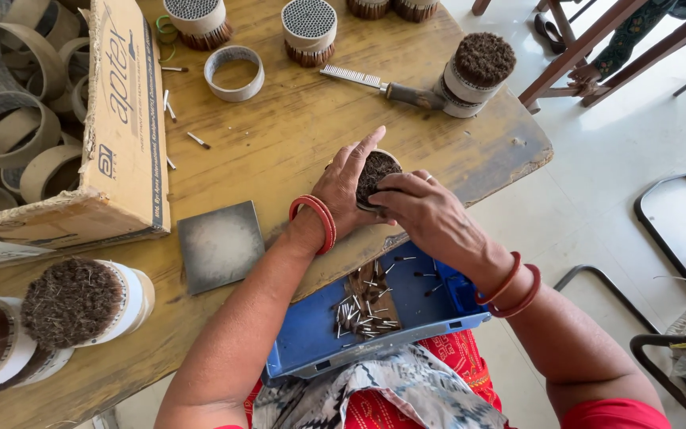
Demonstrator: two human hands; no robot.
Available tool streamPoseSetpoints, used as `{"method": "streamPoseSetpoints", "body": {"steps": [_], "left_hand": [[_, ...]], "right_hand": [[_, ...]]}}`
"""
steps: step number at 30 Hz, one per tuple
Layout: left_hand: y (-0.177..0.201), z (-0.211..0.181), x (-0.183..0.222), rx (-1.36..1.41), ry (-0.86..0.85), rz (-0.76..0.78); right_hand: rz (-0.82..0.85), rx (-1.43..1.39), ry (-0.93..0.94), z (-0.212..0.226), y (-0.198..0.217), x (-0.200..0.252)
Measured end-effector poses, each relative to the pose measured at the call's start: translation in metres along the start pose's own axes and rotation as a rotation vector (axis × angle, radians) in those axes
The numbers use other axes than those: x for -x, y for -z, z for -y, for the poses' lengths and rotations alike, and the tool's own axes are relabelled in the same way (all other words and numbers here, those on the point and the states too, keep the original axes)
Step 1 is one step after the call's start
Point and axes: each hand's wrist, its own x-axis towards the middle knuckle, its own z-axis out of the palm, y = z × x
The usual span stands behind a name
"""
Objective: Assembling round brushes by manually inserting small metal bristles into circular bases and using a metal plate to level them.
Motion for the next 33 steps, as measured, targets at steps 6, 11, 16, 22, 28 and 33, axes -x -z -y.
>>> {"method": "streamPoseSetpoints", "body": {"steps": [6, 11, 16, 22, 28, 33], "left_hand": [[-0.002, 0.002, -0.001, -0.054, 0.001, 0.072], [-0.001, 0.004, -0.001, 0.006, -0.017, 0.034], [-0.003, 0.002, -0.002, 0.02, 0.005, 0.072], [0.0, 0.002, 0.0, 0.038, 0.013, 0.044], [-0.003, 0.003, -0.005, 0.077, 0.025, 0.053], [-0.003, 0.005, -0.004, 0.09, -0.013, 0.044]], "right_hand": [[0.122, -0.034, 0.035, 0.003, 0.002, -0.009], [0.094, -0.064, -0.045, -0.001, 0.009, -0.011], [0.098, -0.067, -0.031, -0.001, 0.014, -0.013], [0.098, -0.061, 0.002, -0.002, 0.009, -0.015], [0.054, -0.104, -0.018, -0.008, 0.012, -0.011], [0.018, -0.147, -0.12, -0.001, 0.023, -0.013]]}}
